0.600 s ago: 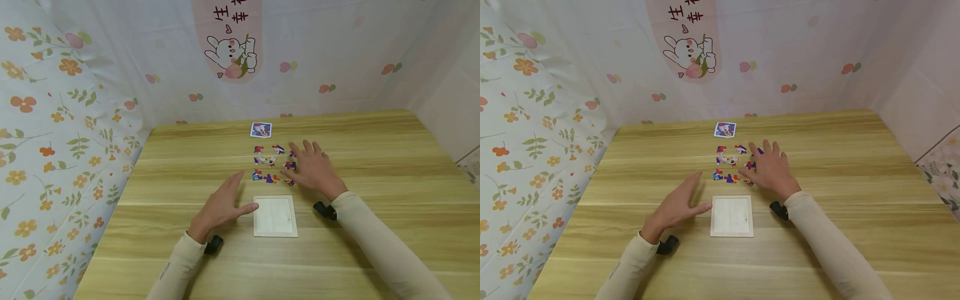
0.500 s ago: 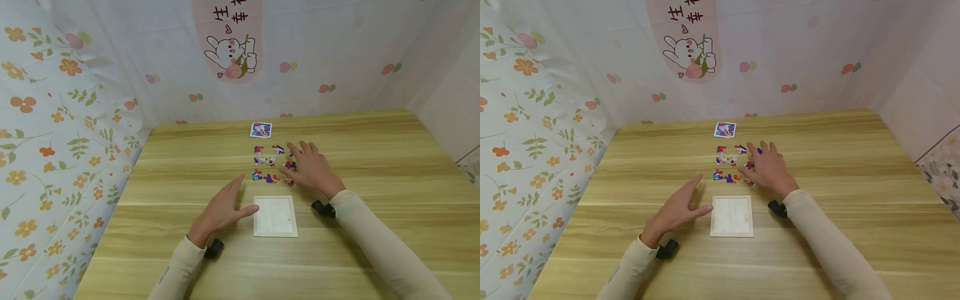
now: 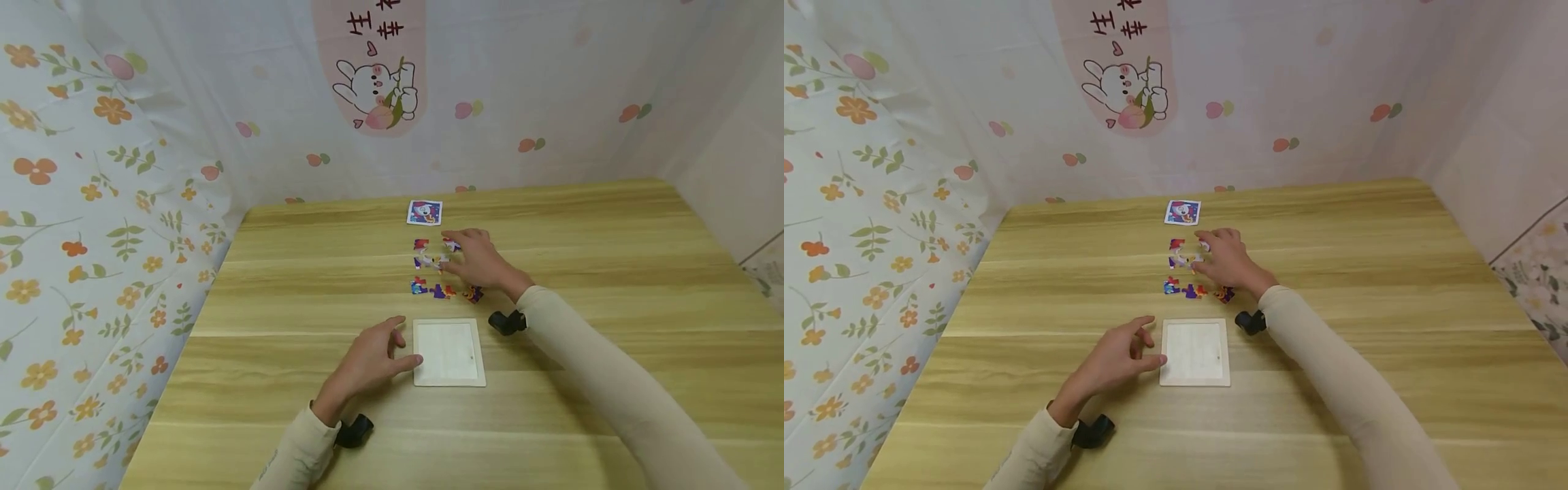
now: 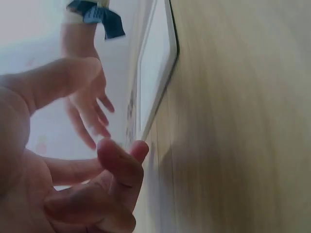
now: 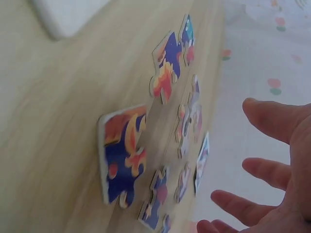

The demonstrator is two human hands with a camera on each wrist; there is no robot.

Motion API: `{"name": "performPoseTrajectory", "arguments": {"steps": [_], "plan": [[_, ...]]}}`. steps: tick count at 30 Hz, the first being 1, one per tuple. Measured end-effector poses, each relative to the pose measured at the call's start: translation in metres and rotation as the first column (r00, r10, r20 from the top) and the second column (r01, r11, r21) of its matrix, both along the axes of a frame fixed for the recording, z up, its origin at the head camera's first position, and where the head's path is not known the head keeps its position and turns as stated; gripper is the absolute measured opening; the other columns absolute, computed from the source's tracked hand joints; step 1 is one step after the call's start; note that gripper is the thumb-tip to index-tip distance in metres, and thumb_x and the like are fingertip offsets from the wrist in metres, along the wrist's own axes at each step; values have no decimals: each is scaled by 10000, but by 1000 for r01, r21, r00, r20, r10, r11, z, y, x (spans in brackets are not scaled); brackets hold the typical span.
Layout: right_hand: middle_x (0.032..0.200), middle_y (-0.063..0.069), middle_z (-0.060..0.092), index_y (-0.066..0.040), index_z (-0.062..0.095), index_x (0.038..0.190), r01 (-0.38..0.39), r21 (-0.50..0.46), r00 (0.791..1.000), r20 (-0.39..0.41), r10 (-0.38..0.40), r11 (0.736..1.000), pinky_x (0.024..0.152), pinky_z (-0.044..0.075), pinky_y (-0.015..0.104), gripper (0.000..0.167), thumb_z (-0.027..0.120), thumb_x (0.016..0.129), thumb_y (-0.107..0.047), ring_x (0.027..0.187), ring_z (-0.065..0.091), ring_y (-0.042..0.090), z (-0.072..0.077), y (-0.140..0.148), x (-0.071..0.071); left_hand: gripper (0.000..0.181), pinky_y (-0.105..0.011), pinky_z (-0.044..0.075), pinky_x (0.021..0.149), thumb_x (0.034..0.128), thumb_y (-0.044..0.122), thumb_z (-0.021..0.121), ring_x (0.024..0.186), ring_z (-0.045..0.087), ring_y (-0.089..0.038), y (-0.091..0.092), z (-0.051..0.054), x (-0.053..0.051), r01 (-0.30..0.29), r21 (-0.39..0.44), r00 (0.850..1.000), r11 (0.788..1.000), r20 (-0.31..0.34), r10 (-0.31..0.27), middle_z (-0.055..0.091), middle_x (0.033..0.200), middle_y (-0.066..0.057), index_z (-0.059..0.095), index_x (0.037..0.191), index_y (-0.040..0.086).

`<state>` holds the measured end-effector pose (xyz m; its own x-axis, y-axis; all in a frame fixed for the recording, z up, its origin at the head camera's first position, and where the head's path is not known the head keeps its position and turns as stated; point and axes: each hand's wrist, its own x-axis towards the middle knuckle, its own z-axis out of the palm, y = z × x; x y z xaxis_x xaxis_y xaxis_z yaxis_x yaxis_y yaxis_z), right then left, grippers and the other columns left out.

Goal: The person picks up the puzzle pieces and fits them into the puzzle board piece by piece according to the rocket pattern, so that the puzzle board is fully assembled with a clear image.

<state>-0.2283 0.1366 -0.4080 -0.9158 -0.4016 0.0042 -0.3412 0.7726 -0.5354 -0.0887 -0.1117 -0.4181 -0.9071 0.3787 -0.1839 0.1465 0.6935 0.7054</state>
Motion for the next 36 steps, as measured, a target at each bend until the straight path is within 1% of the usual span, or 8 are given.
{"name": "performPoseTrajectory", "arguments": {"steps": [4,9,13,17,20,22,28,36], "plan": [[1520,251,434,-51,401,1522,4,-26,999,44,-3,1000,1176,251,632,655,659,965,-282,1445,292,466,0,-6,-6,779,-206,430,623,827,399,794,645,513,-54,2,-1,6,-3,-18,1000,1000,4,3,683,927,11,496,1428,1],[1435,238,541,-21,469,1474,-15,-45,999,48,17,999,1163,243,578,584,653,967,-245,1317,463,420,4,-18,-18,795,-204,434,593,791,354,837,608,517,-43,4,0,12,-11,9,999,1000,34,11,679,902,27,495,1424,13],[1294,209,659,-12,567,1392,-35,-1,999,18,35,999,1154,209,551,493,658,959,-229,1216,537,387,1,-29,-30,827,-213,448,600,757,316,875,600,525,-52,4,-1,16,-23,0,999,1000,41,23,672,904,33,487,1429,31],[1089,188,726,-21,619,1339,-10,54,1000,11,10,999,1114,249,511,429,659,951,-199,1167,542,358,-1,-39,-38,855,-211,450,620,724,291,900,602,524,-44,5,-2,18,-26,-5,999,1000,28,26,679,900,24,487,1424,25],[1020,176,738,-29,628,1332,32,57,999,41,-35,998,1090,268,490,411,653,948,-172,1192,526,356,-2,-43,-41,873,-209,446,620,701,274,912,606,521,-42,5,-2,19,-25,-4,999,1000,20,25,679,897,10,488,1419,14],[1037,178,753,-29,639,1320,50,59,997,55,-53,997,1107,262,491,397,647,943,-156,1242,522,369,-2,-45,-43,880,-207,441,610,691,269,918,606,514,-45,6,-2,19,-20,-14,1000,1000,11,20,673,888,6,491,1415,9],[1338,174,652,-43,664,1289,110,75,989,93,-117,991,1146,304,497,374,653,938,-173,1295,472,399,-4,-51,-47,881,-205,424,623,679,270,923,629,486,-54,9,-4,21,-16,-37,1000,999,4,17,645,848,33,503,1411,18],[1331,164,653,-73,707,1240,159,100,981,97,-168,982,1056,447,507,345,693,936,-237,1248,451,392,-6,-57,-50,869,-199,409,628,673,228,925,617,459,-32,14,-9,22,-4,-40,999,999,-54,2,627,844,16,502,1396,-7]]}}
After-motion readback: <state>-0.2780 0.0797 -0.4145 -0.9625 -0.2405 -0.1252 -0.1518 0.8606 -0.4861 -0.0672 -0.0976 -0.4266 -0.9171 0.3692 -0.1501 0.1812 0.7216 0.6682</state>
